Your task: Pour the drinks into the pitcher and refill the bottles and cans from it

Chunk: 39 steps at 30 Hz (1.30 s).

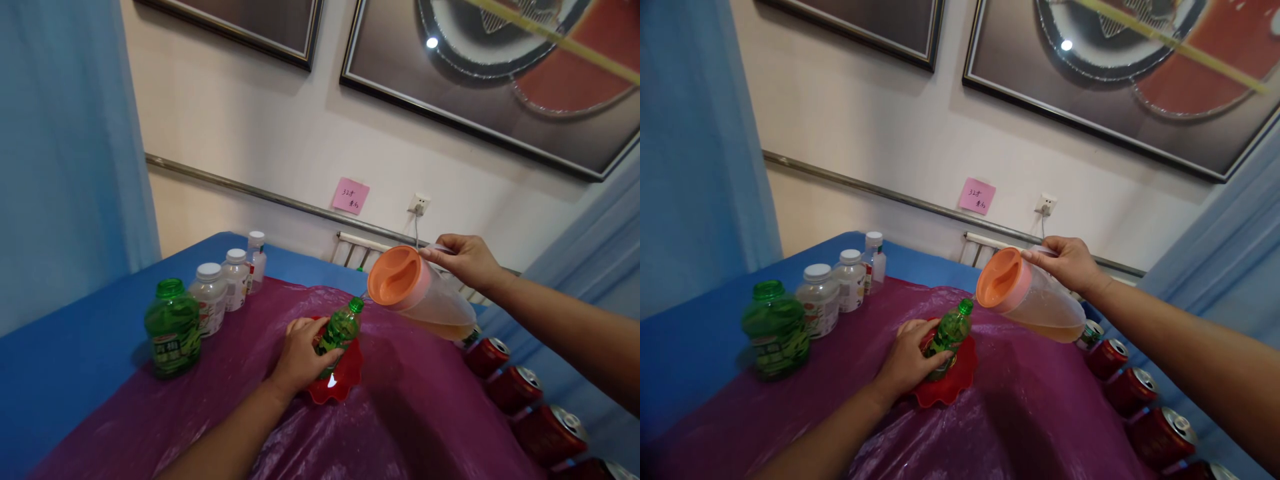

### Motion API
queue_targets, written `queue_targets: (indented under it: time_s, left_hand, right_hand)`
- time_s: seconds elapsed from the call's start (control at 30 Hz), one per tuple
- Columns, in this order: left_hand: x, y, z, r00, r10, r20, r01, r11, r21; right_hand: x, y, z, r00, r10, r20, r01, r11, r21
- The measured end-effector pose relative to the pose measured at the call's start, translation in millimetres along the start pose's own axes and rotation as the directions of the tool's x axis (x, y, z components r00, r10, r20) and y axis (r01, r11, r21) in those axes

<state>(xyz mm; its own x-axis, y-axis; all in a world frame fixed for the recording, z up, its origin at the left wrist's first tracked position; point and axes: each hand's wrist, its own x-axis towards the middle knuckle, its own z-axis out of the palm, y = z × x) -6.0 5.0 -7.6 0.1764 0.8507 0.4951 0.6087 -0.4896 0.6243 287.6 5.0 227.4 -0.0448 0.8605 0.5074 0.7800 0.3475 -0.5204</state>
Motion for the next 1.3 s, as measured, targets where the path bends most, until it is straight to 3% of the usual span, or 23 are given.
queue_targets:
  time_s: [1.3]
  left_hand:
    - [0.4,3.4,-2.4,1.000,-0.011,0.010,0.011,1.000,-0.002]
  right_hand:
    - [-2.2,-6.6,-0.6,1.000,0.014,0.004,-0.014,1.000,-0.022]
